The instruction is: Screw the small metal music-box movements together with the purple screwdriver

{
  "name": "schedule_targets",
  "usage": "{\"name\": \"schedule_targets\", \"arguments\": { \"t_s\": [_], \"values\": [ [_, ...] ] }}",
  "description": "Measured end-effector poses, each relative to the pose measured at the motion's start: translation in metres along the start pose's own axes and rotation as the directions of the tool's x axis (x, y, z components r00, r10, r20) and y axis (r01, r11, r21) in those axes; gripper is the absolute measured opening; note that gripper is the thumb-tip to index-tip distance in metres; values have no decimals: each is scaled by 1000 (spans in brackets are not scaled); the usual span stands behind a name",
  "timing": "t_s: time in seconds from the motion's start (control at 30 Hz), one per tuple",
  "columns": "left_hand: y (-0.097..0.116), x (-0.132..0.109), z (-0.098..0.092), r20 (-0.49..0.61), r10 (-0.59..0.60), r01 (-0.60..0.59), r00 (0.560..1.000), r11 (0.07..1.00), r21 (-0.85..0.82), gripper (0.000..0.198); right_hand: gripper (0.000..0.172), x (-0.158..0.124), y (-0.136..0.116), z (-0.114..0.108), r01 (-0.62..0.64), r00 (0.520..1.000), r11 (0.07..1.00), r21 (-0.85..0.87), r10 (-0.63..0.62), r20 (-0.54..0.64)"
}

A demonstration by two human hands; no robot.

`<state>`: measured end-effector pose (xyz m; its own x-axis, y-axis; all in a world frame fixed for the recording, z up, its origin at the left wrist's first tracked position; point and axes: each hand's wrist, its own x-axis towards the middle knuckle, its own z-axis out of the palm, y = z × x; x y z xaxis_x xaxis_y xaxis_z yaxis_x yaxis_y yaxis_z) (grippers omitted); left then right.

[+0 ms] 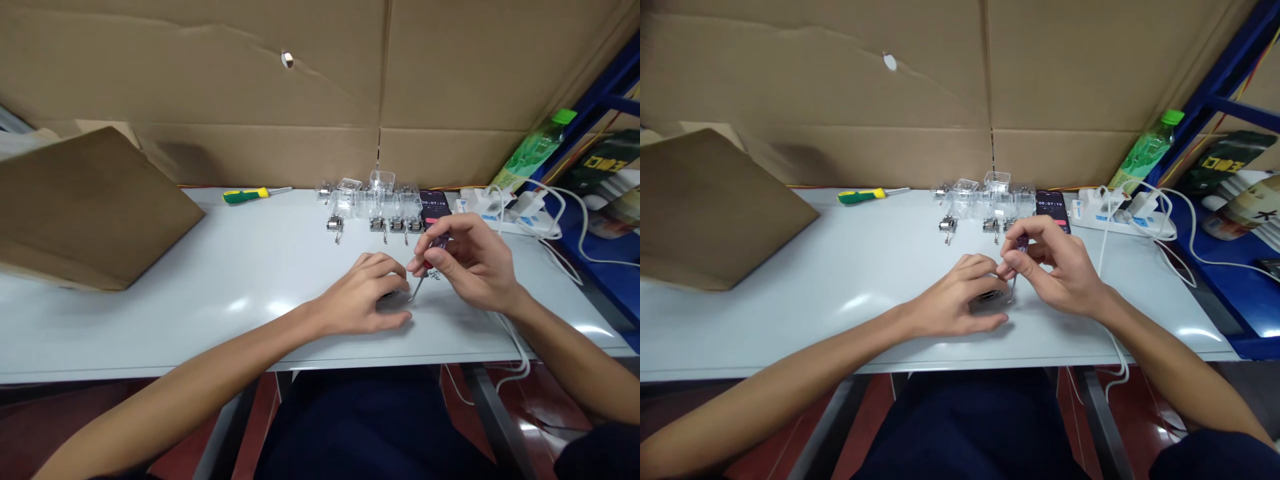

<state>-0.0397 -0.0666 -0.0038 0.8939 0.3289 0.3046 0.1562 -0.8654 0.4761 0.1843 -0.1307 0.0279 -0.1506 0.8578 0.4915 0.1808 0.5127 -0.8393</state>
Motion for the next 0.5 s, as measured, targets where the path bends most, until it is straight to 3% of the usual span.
{"name": "schedule_targets", "arguments": {
  "t_s": [0.27,0.5],
  "values": [
    [8,-2,7,-46,42,-39,998,998,50,15,26,-2,1,7,71,996,995,63,-68,-50],
    [6,-1,4,-37,-43,37,998,991,-132,13,37,-1,5,4,226,972,972,58,-221,-75]
  ]
}}
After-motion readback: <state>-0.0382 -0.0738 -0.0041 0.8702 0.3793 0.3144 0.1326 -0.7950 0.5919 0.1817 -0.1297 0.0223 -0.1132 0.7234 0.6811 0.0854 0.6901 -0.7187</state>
